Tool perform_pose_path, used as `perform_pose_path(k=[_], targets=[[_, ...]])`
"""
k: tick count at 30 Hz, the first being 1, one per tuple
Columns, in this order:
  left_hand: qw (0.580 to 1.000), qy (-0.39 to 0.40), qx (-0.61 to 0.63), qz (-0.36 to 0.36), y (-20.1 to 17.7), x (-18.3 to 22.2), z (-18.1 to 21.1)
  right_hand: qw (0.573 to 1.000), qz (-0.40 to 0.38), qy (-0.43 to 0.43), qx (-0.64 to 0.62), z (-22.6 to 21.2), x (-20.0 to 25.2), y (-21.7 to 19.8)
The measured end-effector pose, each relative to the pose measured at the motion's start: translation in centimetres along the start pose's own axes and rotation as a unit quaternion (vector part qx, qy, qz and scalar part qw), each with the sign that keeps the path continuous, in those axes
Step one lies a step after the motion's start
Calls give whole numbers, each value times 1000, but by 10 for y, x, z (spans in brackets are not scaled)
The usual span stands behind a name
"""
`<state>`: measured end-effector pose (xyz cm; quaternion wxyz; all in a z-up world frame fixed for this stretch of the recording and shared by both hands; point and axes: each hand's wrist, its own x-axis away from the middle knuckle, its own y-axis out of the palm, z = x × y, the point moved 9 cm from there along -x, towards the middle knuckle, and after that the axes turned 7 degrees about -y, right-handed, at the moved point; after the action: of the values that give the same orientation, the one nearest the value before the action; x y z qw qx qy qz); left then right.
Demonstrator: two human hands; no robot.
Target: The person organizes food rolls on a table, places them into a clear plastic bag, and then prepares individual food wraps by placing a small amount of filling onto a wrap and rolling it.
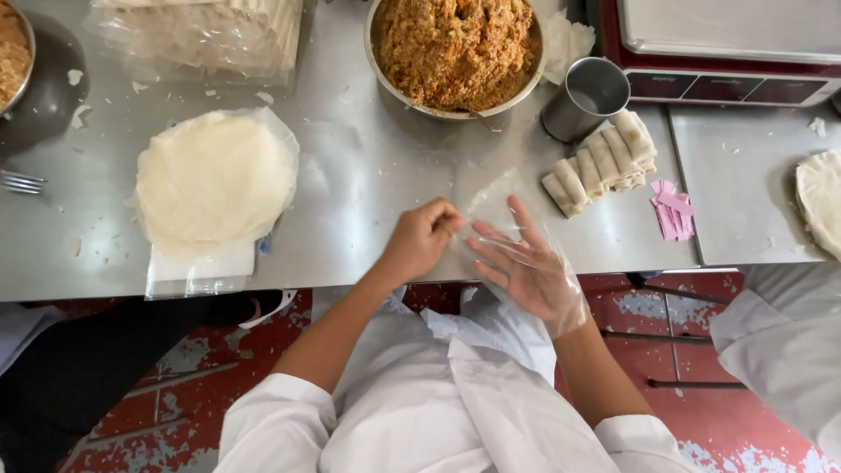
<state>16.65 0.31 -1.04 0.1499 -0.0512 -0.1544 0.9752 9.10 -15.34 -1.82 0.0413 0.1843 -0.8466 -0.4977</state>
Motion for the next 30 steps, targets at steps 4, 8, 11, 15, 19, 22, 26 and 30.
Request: perform_pose_path(k=[4, 8, 11, 15, 19, 22, 26, 30], targets=[[997, 19, -73, 5, -40, -18, 2, 985, 37, 23, 164, -25, 14, 23], [979, 41, -198, -22, -62, -28, -5, 795, 161, -65, 581, -101, 28, 9], [942, 26, -335, 5, -85, -41, 0, 664, 231, -161, 692, -167, 33, -12], [883, 90, -439, 138, -91, -55, 36, 377, 246, -252, 857, -216, 7, 16], [924, 260, -251, 127, -38, -42, 98, 365, 272, -151, 877, -236, -25, -28], [967, 192, -167, -27, 12, -59, 104, 419, 346, -87, 835, -258, -30, -50], [984, 113, 7, -139, 60, -73, 96, 656, 437, -91, 609, -244, 3, -68], [934, 103, 265, -216, 109, -92, 64, 806, 328, -100, 482, -170, 4, -72]])
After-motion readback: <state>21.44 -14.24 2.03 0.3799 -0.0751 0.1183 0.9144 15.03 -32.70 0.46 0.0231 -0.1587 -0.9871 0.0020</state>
